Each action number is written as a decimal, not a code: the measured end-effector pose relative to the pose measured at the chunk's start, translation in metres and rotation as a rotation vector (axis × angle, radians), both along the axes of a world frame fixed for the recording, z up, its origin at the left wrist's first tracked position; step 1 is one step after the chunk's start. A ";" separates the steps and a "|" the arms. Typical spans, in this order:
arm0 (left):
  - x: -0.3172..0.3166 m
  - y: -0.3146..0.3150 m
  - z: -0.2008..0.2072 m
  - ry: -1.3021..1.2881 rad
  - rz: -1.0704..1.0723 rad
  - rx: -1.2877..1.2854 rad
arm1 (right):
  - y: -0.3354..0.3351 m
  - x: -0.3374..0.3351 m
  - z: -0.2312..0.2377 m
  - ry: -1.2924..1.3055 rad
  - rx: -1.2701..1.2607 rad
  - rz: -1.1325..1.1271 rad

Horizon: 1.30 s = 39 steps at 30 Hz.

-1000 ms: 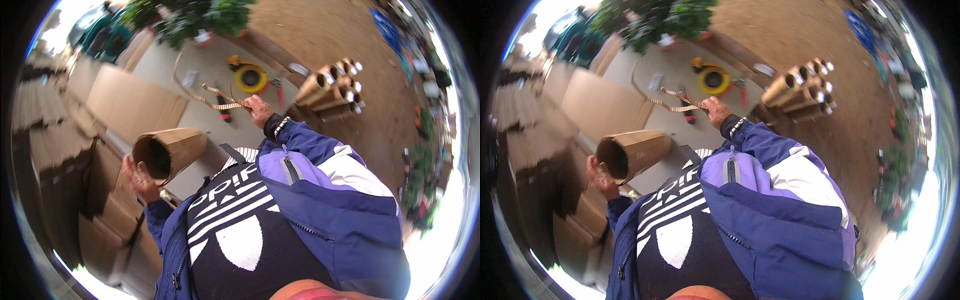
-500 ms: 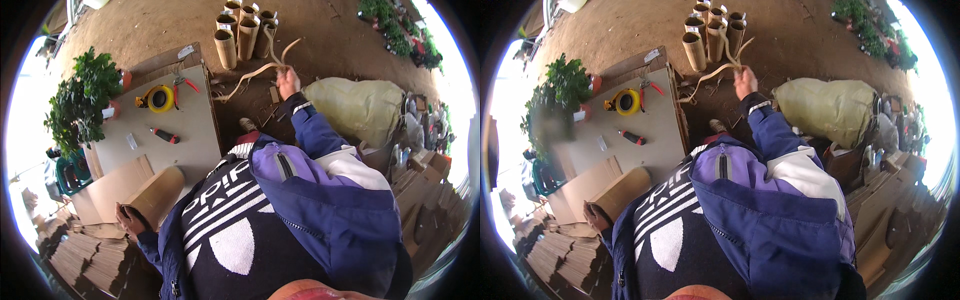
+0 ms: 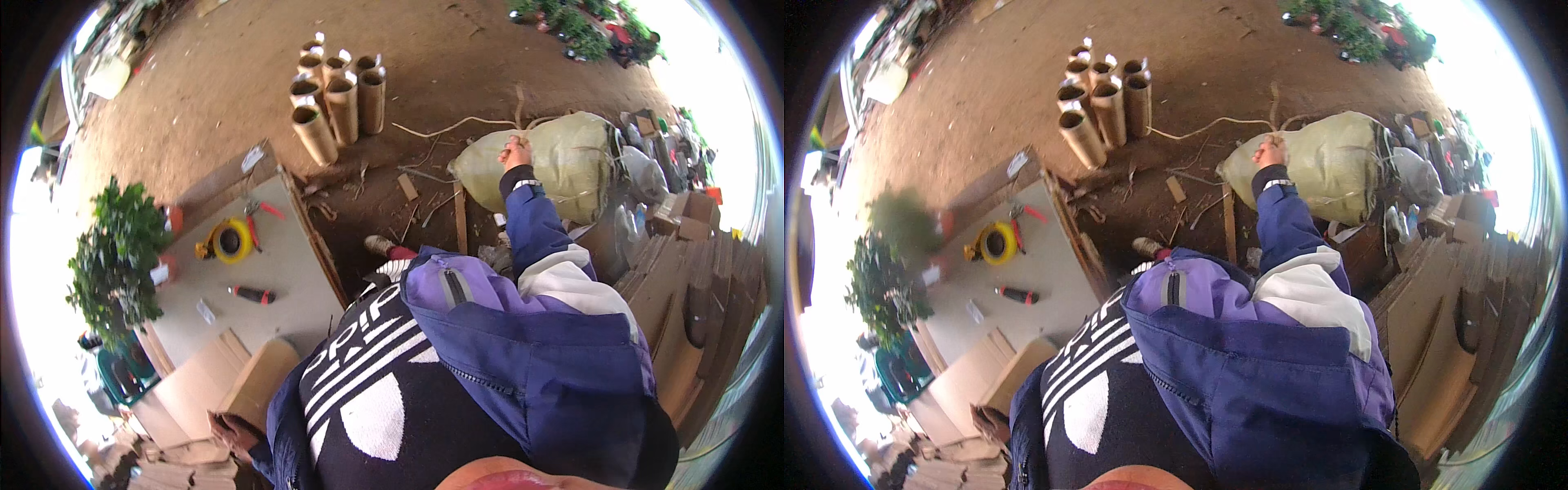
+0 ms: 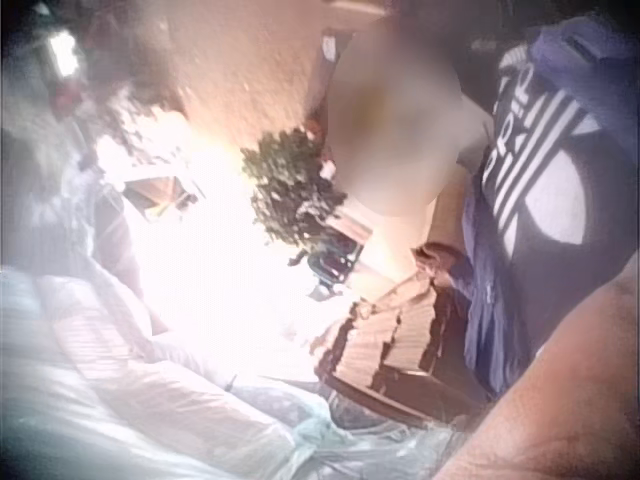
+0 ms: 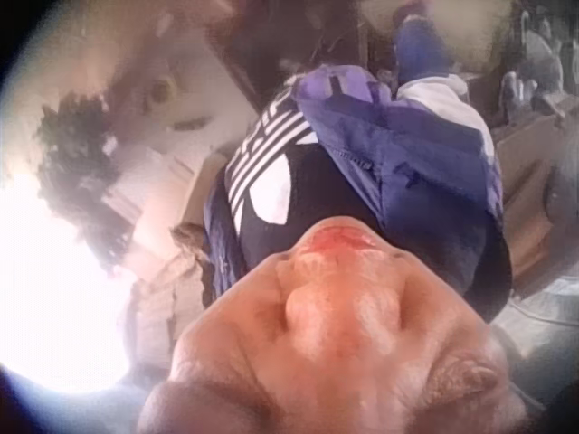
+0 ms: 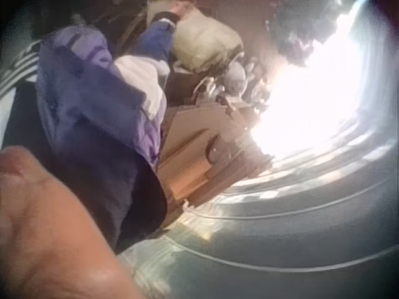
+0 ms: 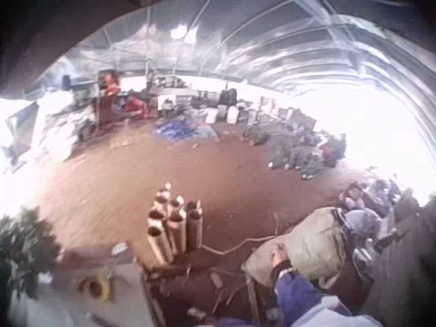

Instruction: The person rolls a flat cardboard sheet around a cylindrical form to create a tube, secures the seam with clear tape, and trims the edges with scissors. They repeat this process to make multiple tubes and place them upright on the floor.

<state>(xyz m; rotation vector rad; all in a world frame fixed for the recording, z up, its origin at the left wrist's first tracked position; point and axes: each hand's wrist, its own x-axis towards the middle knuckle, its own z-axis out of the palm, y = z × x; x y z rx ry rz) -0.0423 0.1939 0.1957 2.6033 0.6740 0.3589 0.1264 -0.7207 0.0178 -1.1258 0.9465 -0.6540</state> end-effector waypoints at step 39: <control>-0.022 -0.024 0.007 -0.136 0.332 -0.018 | 0.500 0.148 -0.071 0.106 -1.190 2.275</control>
